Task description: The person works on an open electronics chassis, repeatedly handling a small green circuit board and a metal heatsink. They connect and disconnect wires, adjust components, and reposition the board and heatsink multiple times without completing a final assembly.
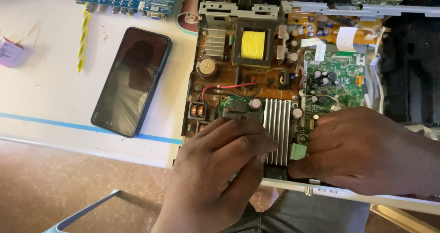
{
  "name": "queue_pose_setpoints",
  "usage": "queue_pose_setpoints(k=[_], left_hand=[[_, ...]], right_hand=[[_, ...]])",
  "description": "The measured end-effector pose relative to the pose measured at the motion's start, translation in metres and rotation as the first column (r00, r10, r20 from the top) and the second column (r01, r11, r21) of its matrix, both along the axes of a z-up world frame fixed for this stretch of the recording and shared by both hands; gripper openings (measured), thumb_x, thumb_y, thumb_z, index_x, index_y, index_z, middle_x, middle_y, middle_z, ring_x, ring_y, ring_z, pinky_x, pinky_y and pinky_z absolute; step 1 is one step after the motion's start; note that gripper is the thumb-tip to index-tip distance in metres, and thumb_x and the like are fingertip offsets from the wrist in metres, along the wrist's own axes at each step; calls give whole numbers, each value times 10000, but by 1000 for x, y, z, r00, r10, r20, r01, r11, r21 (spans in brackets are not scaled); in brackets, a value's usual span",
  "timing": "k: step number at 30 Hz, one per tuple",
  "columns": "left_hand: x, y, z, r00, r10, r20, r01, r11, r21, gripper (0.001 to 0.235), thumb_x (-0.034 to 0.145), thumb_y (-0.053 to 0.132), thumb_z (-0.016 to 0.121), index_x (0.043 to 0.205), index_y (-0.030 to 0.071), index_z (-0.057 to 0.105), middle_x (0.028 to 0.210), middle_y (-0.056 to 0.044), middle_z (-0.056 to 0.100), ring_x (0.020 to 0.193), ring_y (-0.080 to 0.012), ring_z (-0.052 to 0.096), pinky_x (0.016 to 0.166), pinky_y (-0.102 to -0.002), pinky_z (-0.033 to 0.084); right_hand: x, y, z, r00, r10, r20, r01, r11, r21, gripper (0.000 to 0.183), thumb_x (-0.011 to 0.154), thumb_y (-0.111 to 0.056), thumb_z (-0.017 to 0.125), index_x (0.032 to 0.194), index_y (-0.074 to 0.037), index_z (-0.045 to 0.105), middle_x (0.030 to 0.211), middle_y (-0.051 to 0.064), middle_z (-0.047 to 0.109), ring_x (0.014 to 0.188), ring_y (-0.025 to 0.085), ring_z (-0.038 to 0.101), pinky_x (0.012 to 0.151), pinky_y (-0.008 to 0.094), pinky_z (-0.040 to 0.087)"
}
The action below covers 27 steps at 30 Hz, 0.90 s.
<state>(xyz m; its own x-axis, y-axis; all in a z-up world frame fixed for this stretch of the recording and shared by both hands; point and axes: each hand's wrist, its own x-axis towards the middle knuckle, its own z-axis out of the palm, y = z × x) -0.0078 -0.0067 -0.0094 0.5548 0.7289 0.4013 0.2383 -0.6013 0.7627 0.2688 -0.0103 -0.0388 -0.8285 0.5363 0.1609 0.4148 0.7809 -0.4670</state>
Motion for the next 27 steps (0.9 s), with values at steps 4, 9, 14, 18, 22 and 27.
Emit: queue_pose_setpoints(k=[4, 9, 14, 18, 22, 27], left_hand=[[0, 0, 0, 999, 4, -49, -4, 1000, 4, 178, 1043, 76, 547, 1110, 86, 711, 1110, -77, 744, 985, -285, 735, 866, -399, 569], [3, -2, -1, 997, 49, -63, -48, 999, 19, 165, 1017, 73, 588, 1095, 100, 731, 1098, -75, 771, 948, -284, 747, 834, -404, 579], [4, -3, -1, 993, 68, -94, -67, 998, 9, 162, 1038, 121, 594, 1084, 114, 749, 1109, -77, 782, 948, -291, 752, 838, -408, 585], [6, -4, 0, 993, 86, -75, -83, 996, 33, 153, 1017, 89, 608, 1063, 89, 754, 1077, -96, 795, 921, -287, 770, 821, -396, 598], [5, -3, 0, 992, 87, -89, -86, 996, 19, 156, 1017, 102, 610, 1060, 97, 760, 1078, -88, 797, 937, -284, 772, 822, -397, 599], [2, -2, -1, 994, 60, -89, -59, 998, 4, 150, 1030, 104, 600, 1087, 102, 739, 1099, -69, 778, 959, -278, 755, 838, -405, 596]], right_hand=[[1, -1, 3, 999, -8, -44, 7, 999, -34, 127, 978, -234, 793, 1066, -207, 882, 673, -4, 730, 509, 192, 648, 444, 408, 493], [0, -3, 9, 998, -43, 35, 45, 997, -58, 251, 1040, -238, 648, 1117, -260, 887, 714, -50, 744, 581, 204, 672, 497, 419, 508], [-2, -3, 18, 999, -51, 7, 51, 998, -30, 221, 1025, -205, 681, 1089, -222, 892, 715, -64, 763, 617, 199, 680, 466, 408, 495], [11, -7, 11, 967, 131, 221, -171, 970, 175, 212, 1028, -152, 698, 1229, -151, 767, 826, 8, 735, 690, 278, 620, 560, 447, 466], [17, -12, 14, 903, 130, 410, -253, 932, 261, 441, 944, -181, 755, 1376, -187, 666, 813, 45, 706, 693, 304, 633, 596, 472, 476], [31, -22, 6, 926, 101, 365, -187, 960, 208, 565, 961, -236, 715, 1516, -219, 615, 854, 6, 668, 725, 258, 610, 630, 467, 490]])
